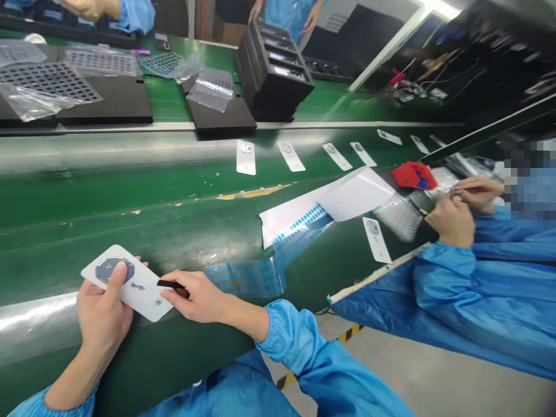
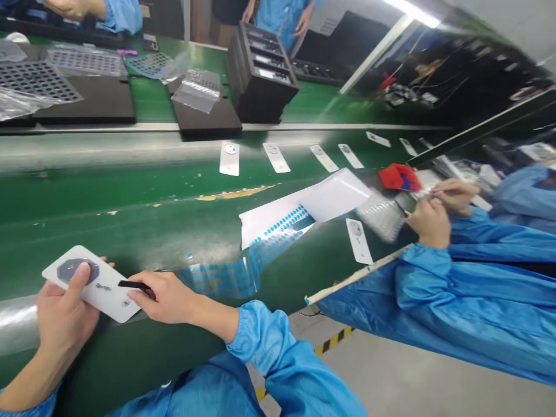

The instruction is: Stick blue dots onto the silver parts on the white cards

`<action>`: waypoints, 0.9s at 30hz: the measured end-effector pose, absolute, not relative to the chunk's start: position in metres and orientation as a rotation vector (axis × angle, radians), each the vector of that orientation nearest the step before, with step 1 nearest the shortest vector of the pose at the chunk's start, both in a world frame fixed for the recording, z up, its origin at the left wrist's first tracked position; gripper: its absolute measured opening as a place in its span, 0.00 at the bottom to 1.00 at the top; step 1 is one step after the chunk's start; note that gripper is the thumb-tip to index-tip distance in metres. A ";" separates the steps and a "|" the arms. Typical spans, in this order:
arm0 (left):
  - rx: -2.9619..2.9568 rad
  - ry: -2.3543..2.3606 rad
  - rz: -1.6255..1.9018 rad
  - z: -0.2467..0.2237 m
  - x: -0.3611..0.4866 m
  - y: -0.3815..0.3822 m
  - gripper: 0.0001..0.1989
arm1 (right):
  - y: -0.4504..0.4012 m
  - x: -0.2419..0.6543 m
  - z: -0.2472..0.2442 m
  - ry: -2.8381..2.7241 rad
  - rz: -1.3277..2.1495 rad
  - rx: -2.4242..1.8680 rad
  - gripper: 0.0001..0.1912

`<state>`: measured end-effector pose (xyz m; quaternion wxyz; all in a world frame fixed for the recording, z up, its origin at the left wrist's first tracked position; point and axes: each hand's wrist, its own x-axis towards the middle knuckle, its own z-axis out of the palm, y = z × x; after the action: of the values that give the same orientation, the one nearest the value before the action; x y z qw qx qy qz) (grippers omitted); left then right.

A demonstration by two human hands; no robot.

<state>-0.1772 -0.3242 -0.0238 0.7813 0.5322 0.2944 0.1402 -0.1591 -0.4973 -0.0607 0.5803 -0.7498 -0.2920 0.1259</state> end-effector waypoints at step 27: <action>2.566 -0.732 -0.083 -0.046 -0.183 -0.296 0.28 | -0.528 0.001 0.003 -0.053 -0.047 -1.912 0.10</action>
<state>-0.1833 -0.2961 -0.0459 0.2339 0.9345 -0.2667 -0.0303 0.0006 -0.5275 0.0031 0.5761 -0.8168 -0.0224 -0.0200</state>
